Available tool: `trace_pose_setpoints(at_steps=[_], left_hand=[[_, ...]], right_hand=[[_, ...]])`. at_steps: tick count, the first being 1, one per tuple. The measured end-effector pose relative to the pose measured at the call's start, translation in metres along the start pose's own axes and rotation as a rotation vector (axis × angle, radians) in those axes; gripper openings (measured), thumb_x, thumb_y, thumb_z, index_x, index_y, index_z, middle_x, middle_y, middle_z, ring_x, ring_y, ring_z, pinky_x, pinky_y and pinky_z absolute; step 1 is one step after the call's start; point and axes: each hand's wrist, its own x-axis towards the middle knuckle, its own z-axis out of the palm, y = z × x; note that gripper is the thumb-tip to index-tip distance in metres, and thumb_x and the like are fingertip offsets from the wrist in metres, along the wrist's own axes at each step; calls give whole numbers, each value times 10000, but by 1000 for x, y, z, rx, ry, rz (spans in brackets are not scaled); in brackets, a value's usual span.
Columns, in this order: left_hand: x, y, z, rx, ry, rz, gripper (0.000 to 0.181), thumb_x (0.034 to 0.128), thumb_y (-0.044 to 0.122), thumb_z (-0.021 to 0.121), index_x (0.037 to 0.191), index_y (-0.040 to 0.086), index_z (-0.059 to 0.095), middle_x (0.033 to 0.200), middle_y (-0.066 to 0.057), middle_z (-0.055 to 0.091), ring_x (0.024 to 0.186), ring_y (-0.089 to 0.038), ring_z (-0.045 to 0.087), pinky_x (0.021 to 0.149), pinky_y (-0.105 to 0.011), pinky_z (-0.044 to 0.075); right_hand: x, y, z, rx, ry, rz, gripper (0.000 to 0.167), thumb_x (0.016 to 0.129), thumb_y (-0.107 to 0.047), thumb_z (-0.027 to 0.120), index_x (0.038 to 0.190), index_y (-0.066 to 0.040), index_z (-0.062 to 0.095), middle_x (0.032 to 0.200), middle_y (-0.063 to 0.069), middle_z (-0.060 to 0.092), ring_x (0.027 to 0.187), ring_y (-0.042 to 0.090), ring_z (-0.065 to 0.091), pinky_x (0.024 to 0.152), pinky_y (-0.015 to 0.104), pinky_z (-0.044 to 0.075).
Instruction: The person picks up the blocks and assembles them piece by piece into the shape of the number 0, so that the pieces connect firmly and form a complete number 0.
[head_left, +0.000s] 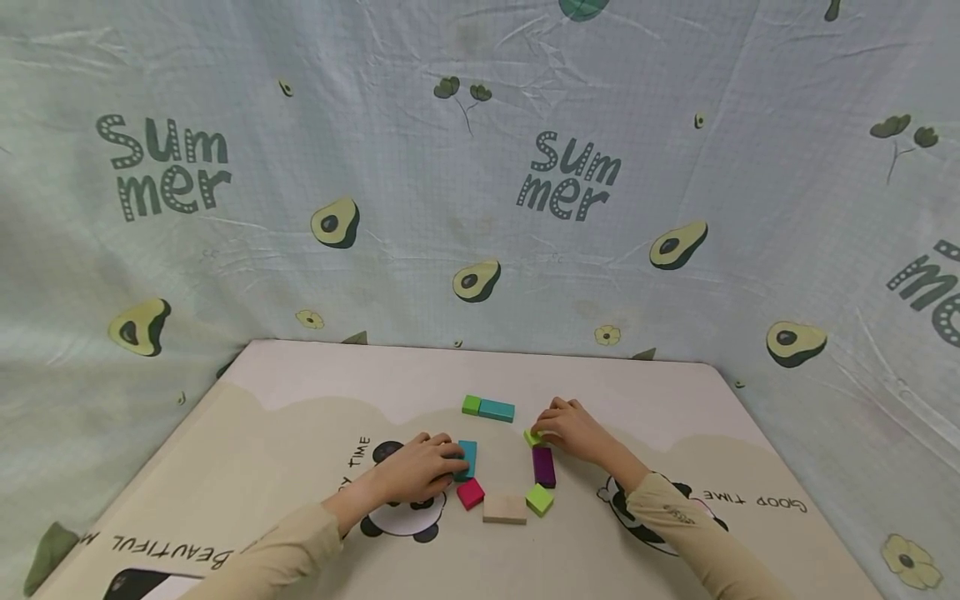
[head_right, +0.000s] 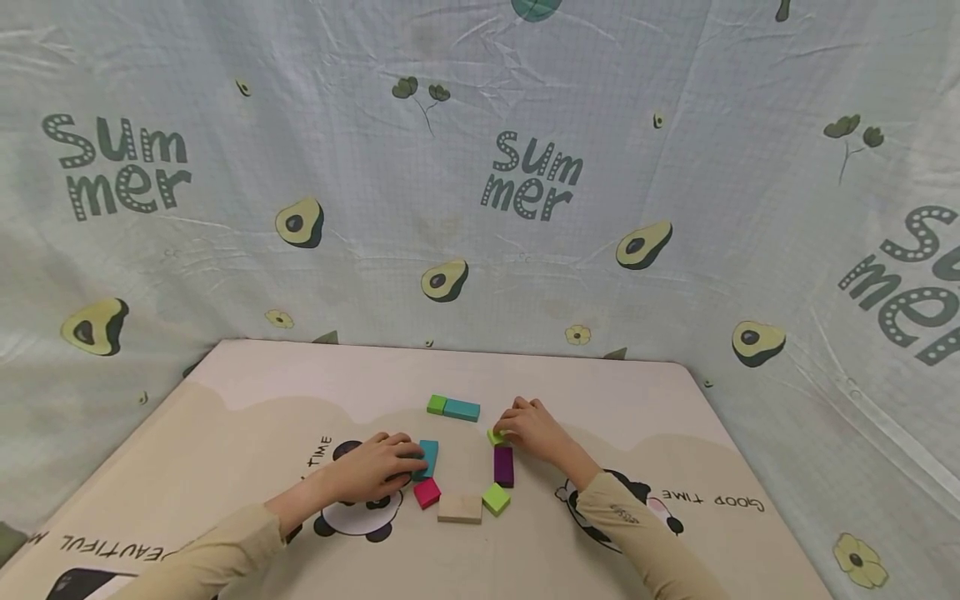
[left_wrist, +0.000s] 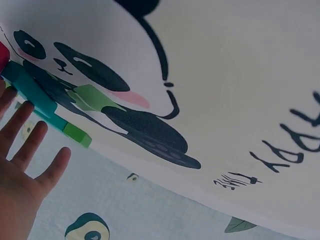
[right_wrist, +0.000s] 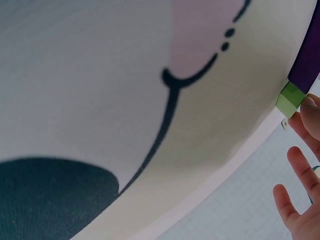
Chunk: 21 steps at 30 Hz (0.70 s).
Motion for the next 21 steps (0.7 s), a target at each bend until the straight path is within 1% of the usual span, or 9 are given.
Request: trace_pose_setpoints(at_steps=[4, 12, 18, 21], left_hand=[[1, -1, 1, -3, 17, -10, 238, 878, 202, 529, 1095, 177, 623, 1098, 17, 605, 1021, -162, 520, 789, -336, 434], [1, -4, -3, -20, 49, -17, 235, 879, 189, 532, 1097, 162, 616, 1110, -15, 602, 1016, -166, 519, 791, -355, 449], [0, -9, -5, 6, 104, -10, 230, 863, 168, 556, 1086, 147, 608, 1079, -29, 611, 997, -172, 533, 787, -354, 456], [1, -13, -8, -3, 128, -28, 243, 854, 159, 569, 1093, 131, 606, 1070, -32, 609, 1000, -178, 534, 798, -355, 457]], right_hand=[[1, 0, 0, 7, 9, -7, 117, 766, -209, 673, 874, -254, 685, 895, -103, 669, 782, 86, 449, 665, 274, 338], [2, 2, 0, 27, -19, 11, 103, 768, -218, 672, 862, -258, 687, 892, -100, 671, 778, 82, 445, 676, 284, 338], [4, 2, -3, 46, -40, 24, 98, 762, -224, 678, 851, -260, 692, 882, -103, 671, 777, 78, 438, 681, 291, 338], [5, 2, -4, 58, -48, 26, 99, 759, -227, 680, 850, -263, 694, 882, -108, 671, 774, 73, 431, 678, 286, 329]])
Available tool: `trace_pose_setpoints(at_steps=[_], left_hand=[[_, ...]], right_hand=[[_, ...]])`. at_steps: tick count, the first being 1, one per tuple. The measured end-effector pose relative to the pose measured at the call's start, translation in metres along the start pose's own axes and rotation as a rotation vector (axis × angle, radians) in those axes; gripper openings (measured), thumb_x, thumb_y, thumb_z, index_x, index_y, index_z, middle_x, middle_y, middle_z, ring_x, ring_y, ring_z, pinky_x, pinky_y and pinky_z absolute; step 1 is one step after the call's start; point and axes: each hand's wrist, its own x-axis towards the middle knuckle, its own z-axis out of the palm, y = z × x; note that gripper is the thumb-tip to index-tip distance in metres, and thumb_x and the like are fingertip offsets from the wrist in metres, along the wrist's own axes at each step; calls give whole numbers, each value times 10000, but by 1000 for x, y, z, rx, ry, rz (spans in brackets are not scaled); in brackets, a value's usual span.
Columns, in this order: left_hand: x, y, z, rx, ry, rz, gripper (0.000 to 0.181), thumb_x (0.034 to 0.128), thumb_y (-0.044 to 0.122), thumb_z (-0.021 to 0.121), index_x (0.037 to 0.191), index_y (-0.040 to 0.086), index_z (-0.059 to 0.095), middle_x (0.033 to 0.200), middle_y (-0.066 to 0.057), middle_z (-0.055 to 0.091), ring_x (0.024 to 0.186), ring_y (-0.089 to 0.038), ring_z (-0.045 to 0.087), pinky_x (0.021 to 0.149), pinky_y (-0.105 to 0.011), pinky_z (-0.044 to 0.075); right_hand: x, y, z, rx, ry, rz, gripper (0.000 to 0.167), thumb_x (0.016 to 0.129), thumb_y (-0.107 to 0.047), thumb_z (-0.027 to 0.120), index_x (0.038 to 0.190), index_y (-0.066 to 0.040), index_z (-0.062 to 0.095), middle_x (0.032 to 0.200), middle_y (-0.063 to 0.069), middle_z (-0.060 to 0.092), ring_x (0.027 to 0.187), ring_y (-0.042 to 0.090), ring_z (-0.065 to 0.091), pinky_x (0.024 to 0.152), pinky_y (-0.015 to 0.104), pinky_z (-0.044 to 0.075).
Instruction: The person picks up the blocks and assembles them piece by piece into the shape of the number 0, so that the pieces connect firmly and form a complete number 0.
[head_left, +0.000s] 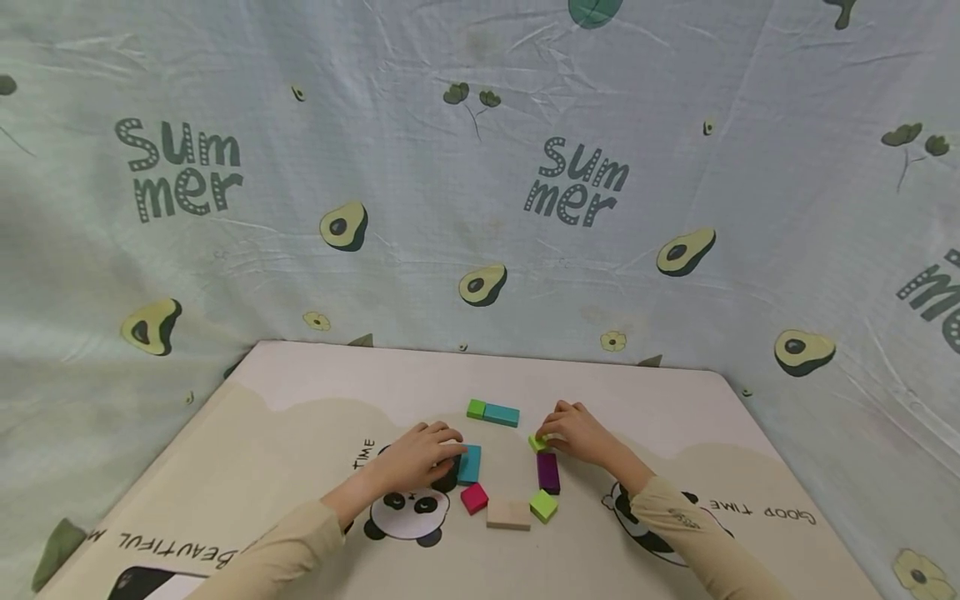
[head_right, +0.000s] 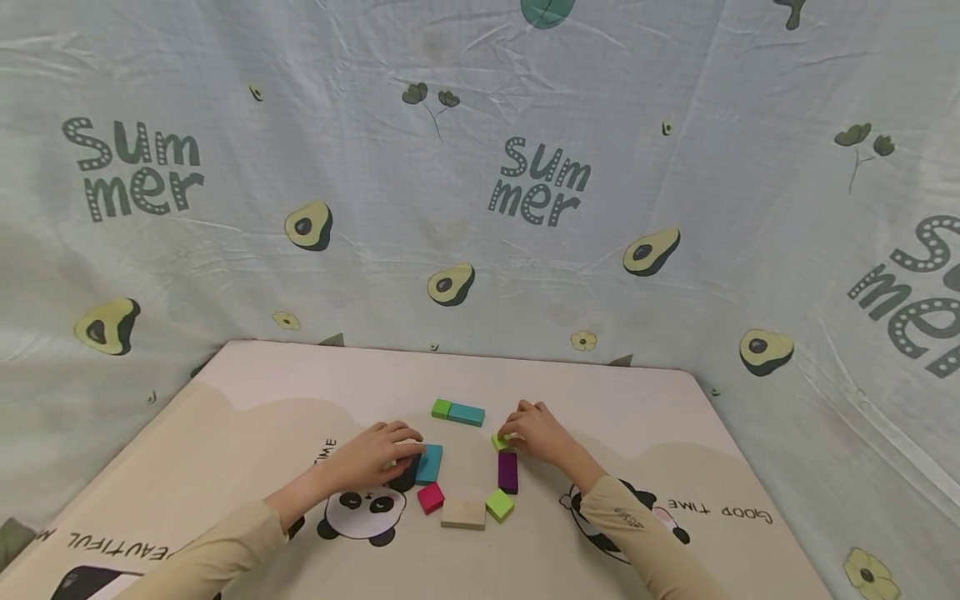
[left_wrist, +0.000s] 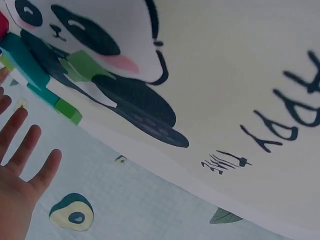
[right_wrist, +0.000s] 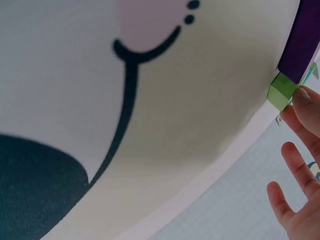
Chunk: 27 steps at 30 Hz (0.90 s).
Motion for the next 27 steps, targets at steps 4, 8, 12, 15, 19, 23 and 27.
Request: trace_pose_setpoints(at_steps=[4, 8, 12, 15, 19, 23, 27], left_hand=[[5, -7, 0, -8, 26, -30, 270, 837, 157, 595, 1103, 114, 605, 1073, -38, 605, 1008, -190, 533, 816, -368, 460], [12, -16, 3, 18, 53, -48, 286, 817, 161, 623, 1097, 109, 610, 1056, -33, 609, 988, -189, 537, 811, -369, 463], [19, -25, 7, 38, 69, -67, 291, 806, 166, 637, 1088, 101, 616, 1038, -41, 615, 969, -196, 541, 793, -371, 466], [24, -32, 10, 52, 59, -98, 290, 807, 174, 637, 1085, 93, 617, 1032, -48, 615, 964, -205, 541, 788, -377, 465], [30, -38, 14, 47, 35, -148, 291, 815, 184, 629, 1091, 91, 611, 1034, -53, 611, 971, -213, 538, 795, -391, 461], [37, -40, 17, 24, 25, -183, 311, 816, 180, 628, 1109, 79, 601, 1040, -64, 609, 980, -227, 534, 800, -405, 457], [44, -40, 24, 10, 12, -218, 338, 824, 194, 619, 1140, 81, 585, 1067, -66, 608, 998, -231, 527, 810, -407, 453]], right_hand=[[-1, 0, 0, 15, -2, 6, 103, 757, -224, 683, 851, -263, 694, 880, -116, 668, 773, 68, 428, 675, 279, 318], [-1, 0, -1, 22, -10, 17, 106, 763, -214, 678, 855, -264, 694, 879, -121, 664, 782, 69, 432, 682, 285, 320], [-1, 1, -2, 27, -20, 26, 109, 765, -207, 678, 857, -262, 695, 880, -118, 664, 780, 72, 433, 683, 288, 321], [0, 1, -2, 32, -24, 37, 107, 771, -215, 673, 863, -265, 694, 887, -121, 666, 779, 65, 425, 689, 285, 319], [1, 1, -2, 35, -34, 44, 107, 781, -226, 663, 875, -265, 693, 895, -122, 667, 776, 62, 417, 690, 283, 320], [2, 0, -2, 36, -48, 52, 107, 786, -231, 657, 881, -263, 694, 906, -114, 671, 778, 65, 422, 694, 285, 323], [1, 0, -1, 37, -54, 59, 106, 786, -233, 656, 881, -260, 696, 909, -109, 673, 785, 70, 432, 699, 287, 327]])
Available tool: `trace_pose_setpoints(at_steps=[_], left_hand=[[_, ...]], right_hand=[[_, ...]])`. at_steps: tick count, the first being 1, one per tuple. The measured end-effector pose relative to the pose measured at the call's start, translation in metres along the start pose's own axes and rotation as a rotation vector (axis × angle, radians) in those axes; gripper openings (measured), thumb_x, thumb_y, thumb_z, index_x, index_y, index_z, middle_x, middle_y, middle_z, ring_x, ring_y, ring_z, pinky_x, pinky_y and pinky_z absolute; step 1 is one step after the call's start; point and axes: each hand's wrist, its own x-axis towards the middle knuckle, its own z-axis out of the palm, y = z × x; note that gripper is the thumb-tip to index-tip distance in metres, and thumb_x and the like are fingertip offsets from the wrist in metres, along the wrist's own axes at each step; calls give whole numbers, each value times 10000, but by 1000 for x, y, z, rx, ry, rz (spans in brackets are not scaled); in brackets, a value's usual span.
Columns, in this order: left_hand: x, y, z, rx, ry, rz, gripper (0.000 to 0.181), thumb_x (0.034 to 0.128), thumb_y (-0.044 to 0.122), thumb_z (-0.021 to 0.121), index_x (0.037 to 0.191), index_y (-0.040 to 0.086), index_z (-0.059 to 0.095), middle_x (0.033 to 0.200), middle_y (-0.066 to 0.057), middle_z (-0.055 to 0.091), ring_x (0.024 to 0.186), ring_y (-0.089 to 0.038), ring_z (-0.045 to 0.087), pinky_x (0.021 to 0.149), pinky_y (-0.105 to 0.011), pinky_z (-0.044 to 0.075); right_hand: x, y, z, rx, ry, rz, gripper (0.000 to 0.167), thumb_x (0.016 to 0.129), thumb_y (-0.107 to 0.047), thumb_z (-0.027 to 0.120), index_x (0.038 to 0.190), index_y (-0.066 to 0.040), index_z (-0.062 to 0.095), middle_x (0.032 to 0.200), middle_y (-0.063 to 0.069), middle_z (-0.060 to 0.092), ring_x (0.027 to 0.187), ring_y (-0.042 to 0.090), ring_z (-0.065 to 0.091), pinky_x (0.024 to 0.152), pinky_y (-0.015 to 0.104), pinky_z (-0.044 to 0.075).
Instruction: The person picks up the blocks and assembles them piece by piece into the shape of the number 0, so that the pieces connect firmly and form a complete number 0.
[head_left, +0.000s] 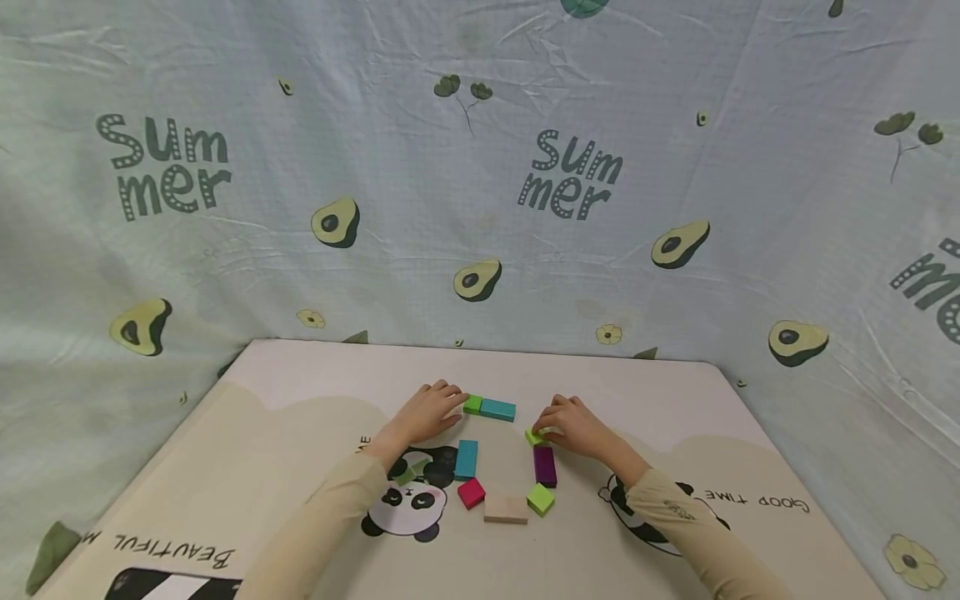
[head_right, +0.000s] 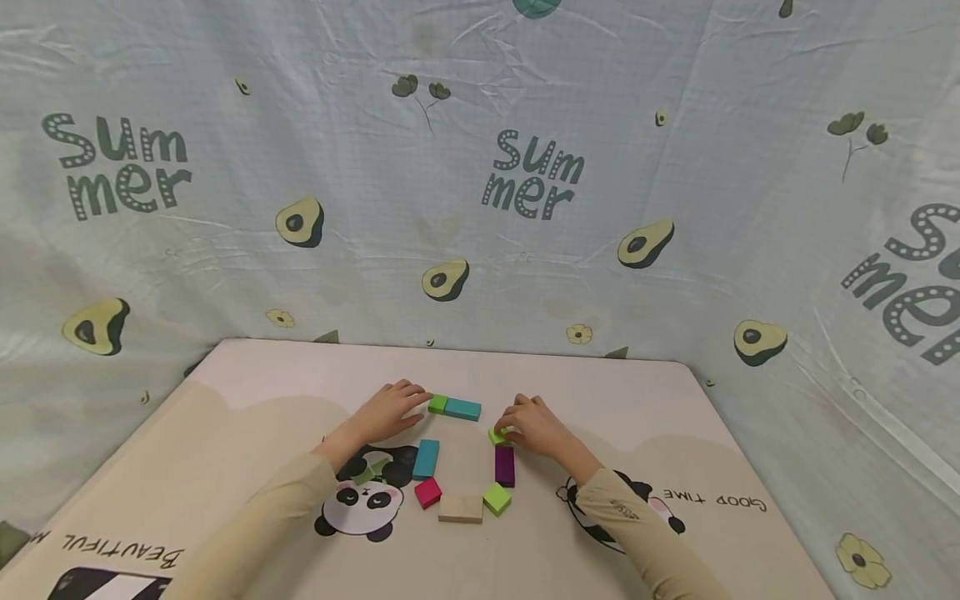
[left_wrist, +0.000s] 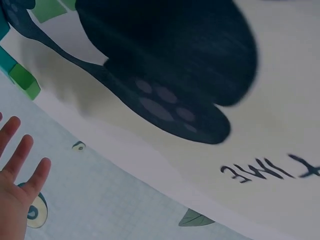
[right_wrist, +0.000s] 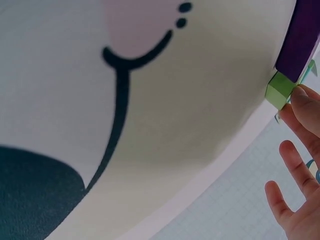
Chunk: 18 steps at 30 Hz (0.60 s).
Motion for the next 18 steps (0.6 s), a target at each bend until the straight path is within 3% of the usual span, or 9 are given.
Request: trace_pose_setpoints(at_steps=[8, 14, 18], left_hand=[[14, 5, 13, -8, -85, -80, 392, 841, 187, 596, 1218, 100, 529, 1195, -80, 565, 1068, -266, 494, 829, -471, 435], [21, 9, 15, -54, -184, -153, 441, 870, 185, 555, 1295, 132, 451, 1339, -82, 460, 1143, -313, 435, 873, -511, 394], [24, 12, 16, -43, -211, -174, 407, 877, 190, 543, 1277, 148, 478, 1326, -63, 476, 1142, -310, 433, 891, -517, 383]], right_hand=[[1, 1, 0, 7, -9, 8, 107, 781, -228, 662, 877, -257, 699, 905, -104, 675, 780, 70, 431, 694, 287, 323], [2, 1, 1, 2, -14, 11, 109, 782, -229, 661, 881, -257, 698, 906, -101, 673, 781, 73, 432, 695, 291, 323], [1, 0, 1, 0, -9, 8, 108, 777, -226, 667, 876, -252, 699, 903, -96, 675, 774, 76, 431, 682, 284, 317]])
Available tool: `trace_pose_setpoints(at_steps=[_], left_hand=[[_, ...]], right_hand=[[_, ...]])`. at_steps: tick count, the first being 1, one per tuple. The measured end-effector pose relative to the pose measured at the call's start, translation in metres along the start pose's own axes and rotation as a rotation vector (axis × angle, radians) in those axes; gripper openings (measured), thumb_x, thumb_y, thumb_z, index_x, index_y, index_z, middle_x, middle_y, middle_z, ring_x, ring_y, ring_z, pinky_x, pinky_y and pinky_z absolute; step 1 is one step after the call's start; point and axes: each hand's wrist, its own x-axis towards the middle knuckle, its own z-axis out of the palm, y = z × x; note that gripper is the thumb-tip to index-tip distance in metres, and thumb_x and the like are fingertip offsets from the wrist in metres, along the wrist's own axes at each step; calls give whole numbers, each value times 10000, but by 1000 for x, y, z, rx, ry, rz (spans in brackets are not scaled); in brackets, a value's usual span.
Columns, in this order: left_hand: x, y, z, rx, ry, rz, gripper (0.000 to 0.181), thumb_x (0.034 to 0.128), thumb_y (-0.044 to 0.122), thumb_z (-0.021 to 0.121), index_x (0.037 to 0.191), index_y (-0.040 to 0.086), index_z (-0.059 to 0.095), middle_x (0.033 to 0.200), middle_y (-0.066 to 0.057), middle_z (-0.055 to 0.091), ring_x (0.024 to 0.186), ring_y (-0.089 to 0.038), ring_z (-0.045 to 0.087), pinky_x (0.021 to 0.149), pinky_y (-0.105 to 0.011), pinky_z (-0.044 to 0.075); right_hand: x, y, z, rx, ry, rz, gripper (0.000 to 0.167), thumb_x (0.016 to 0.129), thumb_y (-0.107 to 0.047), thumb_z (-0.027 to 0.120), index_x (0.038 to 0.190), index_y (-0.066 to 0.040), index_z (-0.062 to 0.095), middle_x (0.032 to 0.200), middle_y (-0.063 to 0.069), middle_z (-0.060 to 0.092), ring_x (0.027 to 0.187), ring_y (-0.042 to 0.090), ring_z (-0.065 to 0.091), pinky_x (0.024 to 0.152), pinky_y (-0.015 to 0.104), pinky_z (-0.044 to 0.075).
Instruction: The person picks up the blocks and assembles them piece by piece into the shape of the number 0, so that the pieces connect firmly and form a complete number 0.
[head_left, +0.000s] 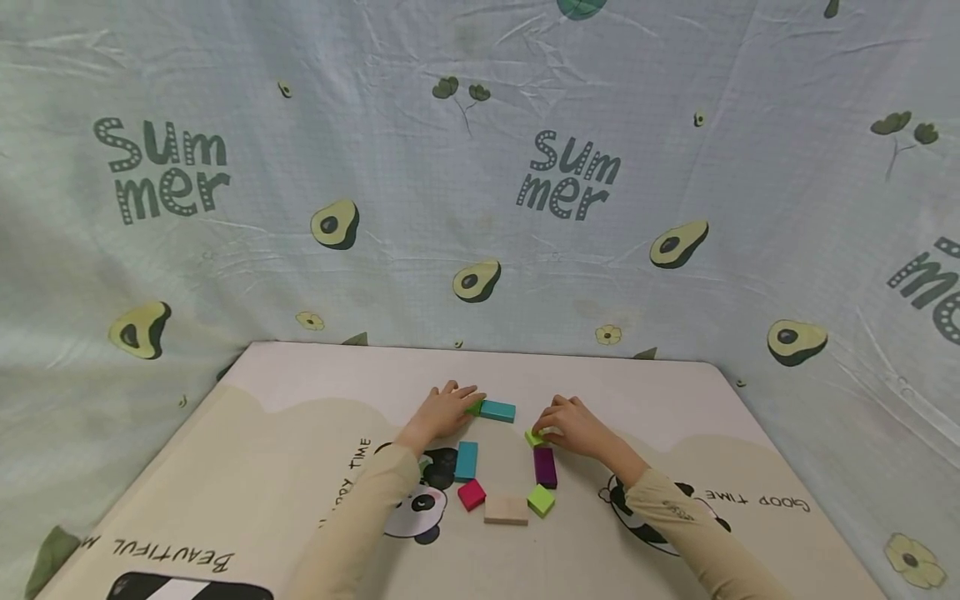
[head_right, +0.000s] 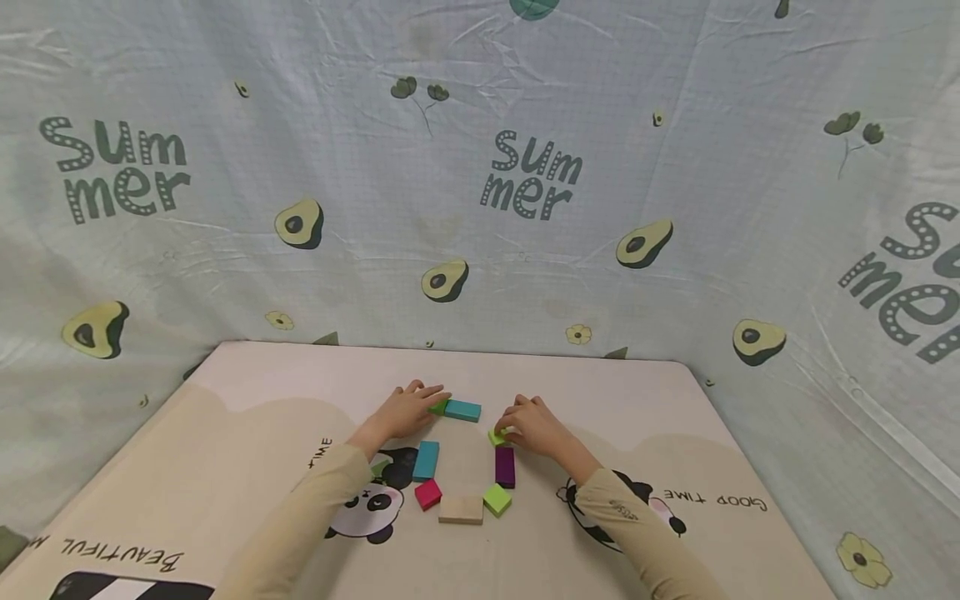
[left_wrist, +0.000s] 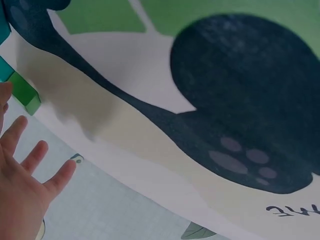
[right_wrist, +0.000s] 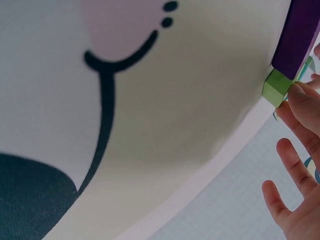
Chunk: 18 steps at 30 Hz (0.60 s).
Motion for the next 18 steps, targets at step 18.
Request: trace_pose_setpoints(at_steps=[18], left_hand=[[3, -2, 5, -9, 19, -14, 344, 877, 161, 540, 1218, 124, 535, 1226, -45, 566, 1072, -251, 471, 886, -513, 399]], right_hand=[[1, 0, -2, 30, -1, 1, 114, 766, -219, 677, 871, -256, 699, 902, -106, 673, 789, 72, 436, 711, 311, 330]])
